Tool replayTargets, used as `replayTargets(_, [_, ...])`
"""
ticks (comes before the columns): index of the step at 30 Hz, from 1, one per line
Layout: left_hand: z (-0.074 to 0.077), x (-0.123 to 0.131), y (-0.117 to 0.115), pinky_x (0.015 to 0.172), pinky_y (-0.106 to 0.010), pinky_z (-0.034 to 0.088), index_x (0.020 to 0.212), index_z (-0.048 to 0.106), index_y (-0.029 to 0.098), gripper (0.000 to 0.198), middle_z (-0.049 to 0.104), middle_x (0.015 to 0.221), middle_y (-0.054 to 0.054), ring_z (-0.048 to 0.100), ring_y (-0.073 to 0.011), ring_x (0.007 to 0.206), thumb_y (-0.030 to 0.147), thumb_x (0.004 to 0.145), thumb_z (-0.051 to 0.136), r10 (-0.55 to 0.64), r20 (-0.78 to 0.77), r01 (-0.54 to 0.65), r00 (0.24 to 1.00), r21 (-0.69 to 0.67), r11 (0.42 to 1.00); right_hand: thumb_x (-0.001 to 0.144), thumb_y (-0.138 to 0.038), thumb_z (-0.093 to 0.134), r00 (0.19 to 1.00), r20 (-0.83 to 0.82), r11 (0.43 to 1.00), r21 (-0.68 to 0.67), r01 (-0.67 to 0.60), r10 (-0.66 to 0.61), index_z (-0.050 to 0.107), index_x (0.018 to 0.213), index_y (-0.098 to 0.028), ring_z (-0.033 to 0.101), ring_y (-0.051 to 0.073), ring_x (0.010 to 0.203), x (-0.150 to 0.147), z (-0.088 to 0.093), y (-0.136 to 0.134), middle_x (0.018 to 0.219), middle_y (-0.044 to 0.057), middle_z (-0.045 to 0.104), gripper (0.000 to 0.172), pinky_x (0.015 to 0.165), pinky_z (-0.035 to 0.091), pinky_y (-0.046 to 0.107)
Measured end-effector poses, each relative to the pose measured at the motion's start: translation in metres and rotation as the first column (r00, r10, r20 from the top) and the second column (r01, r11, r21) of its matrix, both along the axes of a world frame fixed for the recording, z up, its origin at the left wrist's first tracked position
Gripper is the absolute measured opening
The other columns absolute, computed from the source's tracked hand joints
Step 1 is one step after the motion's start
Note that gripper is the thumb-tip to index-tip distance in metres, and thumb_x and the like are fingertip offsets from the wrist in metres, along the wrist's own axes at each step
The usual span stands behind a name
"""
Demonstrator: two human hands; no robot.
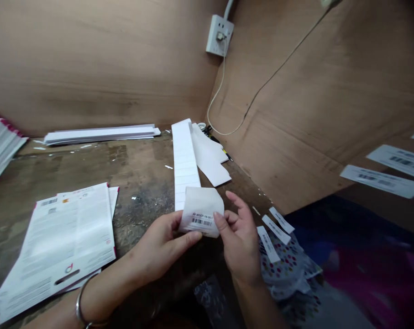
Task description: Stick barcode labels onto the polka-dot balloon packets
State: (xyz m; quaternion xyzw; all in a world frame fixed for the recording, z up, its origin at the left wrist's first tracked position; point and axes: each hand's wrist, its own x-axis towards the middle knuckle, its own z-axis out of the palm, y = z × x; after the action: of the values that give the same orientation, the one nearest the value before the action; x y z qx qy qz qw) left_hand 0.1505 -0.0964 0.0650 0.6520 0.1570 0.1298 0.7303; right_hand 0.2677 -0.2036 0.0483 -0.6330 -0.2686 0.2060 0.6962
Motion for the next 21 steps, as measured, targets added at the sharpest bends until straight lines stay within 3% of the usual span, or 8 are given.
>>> replayTargets(3, [-0.001, -0.008, 0.009, 0.088, -0.029, 0.046, 0.105, 0.066, 0.016, 0.025, 0.070, 0.104, -0.004, 0.062, -0.0204, 0.096, 0.021, 0.082, 0.061, 0.010, 0.004, -0.011, 1.000, 0.132, 0.991, 0.082, -0.031, 0.064, 0.999, 0.039, 1.000, -0.017, 0.011, -0.011, 0.061, 0.102, -0.022, 0.062, 0.015, 0.068, 0.008, -0.004, 0.011, 0.077, 0.000, 0.066, 0.023, 0.060, 0.051, 0.025])
replayTargets(6, [-0.005, -0.011, 0.014, 0.082, -0.029, 0.049, 0.098, 0.068, 0.015, 0.019, 0.072, 0.096, -0.004, 0.064, -0.0198, 0.090, 0.024, 0.083, 0.059, 0.047, -0.003, -0.046, 0.999, 0.081, 0.996, 0.085, -0.033, 0.060, 0.970, 0.242, 0.993, -0.115, 0.028, 0.001, 0.066, 0.091, -0.021, 0.062, 0.018, 0.080, 0.015, 0.001, 0.010, 0.092, 0.005, 0.065, 0.015, 0.068, 0.053, 0.031])
replayTargets(7, [-0.007, -0.011, 0.014, 0.081, -0.029, 0.049, 0.097, 0.067, 0.015, 0.019, 0.072, 0.095, -0.004, 0.064, -0.0197, 0.089, 0.026, 0.084, 0.058, 0.049, -0.004, -0.049, 0.999, 0.043, 0.998, 0.084, -0.034, 0.060, 0.925, 0.380, 0.988, -0.134, 0.083, -0.026, 0.067, 0.094, -0.021, 0.062, 0.021, 0.088, 0.016, 0.004, 0.009, 0.101, 0.007, 0.063, 0.017, 0.075, 0.053, 0.035])
replayTargets(9, [-0.009, -0.010, 0.015, 0.081, -0.029, 0.048, 0.099, 0.067, 0.015, 0.021, 0.071, 0.094, -0.004, 0.063, -0.0196, 0.089, 0.028, 0.084, 0.058, 0.041, -0.002, -0.041, 0.999, -0.028, 0.999, 0.082, -0.033, 0.064, 0.735, 0.677, 0.976, -0.130, 0.174, -0.041, 0.067, 0.102, -0.022, 0.053, 0.026, 0.109, 0.017, 0.012, 0.005, 0.121, 0.010, 0.055, 0.024, 0.094, 0.045, 0.044])
replayTargets(11, [-0.012, -0.009, 0.015, 0.079, -0.029, 0.048, 0.099, 0.066, 0.015, 0.023, 0.071, 0.093, -0.004, 0.062, -0.0190, 0.086, 0.030, 0.084, 0.058, 0.028, -0.008, -0.028, 1.000, -0.062, 0.998, 0.078, -0.030, 0.068, 0.554, 0.831, 0.981, -0.143, 0.128, 0.049, 0.066, 0.109, -0.022, 0.043, 0.028, 0.122, 0.016, 0.017, 0.002, 0.129, 0.009, 0.052, 0.031, 0.103, 0.036, 0.047])
replayTargets(12, [-0.013, -0.009, 0.015, 0.076, -0.028, 0.047, 0.098, 0.066, 0.014, 0.024, 0.070, 0.091, -0.004, 0.061, -0.0184, 0.084, 0.031, 0.083, 0.059, 0.023, -0.014, -0.024, 1.000, -0.052, 0.998, 0.079, -0.027, 0.068, 0.515, 0.848, 0.982, -0.179, 0.057, 0.124, 0.065, 0.111, -0.022, 0.040, 0.028, 0.124, 0.016, 0.018, 0.002, 0.127, 0.008, 0.054, 0.033, 0.104, 0.036, 0.046])
replayTargets(16, [-0.014, -0.009, 0.015, 0.069, -0.025, 0.044, 0.089, 0.066, 0.011, 0.024, 0.068, 0.082, -0.004, 0.056, -0.0156, 0.074, 0.033, 0.083, 0.058, 0.028, -0.039, -0.025, 0.999, 0.054, 0.998, 0.082, -0.018, 0.063, 0.573, 0.760, 0.952, -0.252, -0.174, 0.306, 0.064, 0.110, -0.022, 0.051, 0.022, 0.113, 0.015, 0.015, 0.006, 0.109, 0.005, 0.066, 0.028, 0.096, 0.045, 0.039])
replayTargets(21, [-0.010, -0.008, 0.015, 0.067, -0.024, 0.042, 0.083, 0.065, 0.012, 0.021, 0.063, 0.076, -0.001, 0.052, -0.0140, 0.072, 0.030, 0.085, 0.054, -0.003, -0.040, 0.008, 0.999, 0.131, 0.991, 0.083, -0.018, 0.062, 0.733, 0.602, 0.947, -0.244, -0.209, 0.317, 0.067, 0.094, -0.021, 0.062, 0.016, 0.087, 0.009, 0.012, 0.008, 0.092, 0.002, 0.067, 0.012, 0.078, 0.050, 0.028])
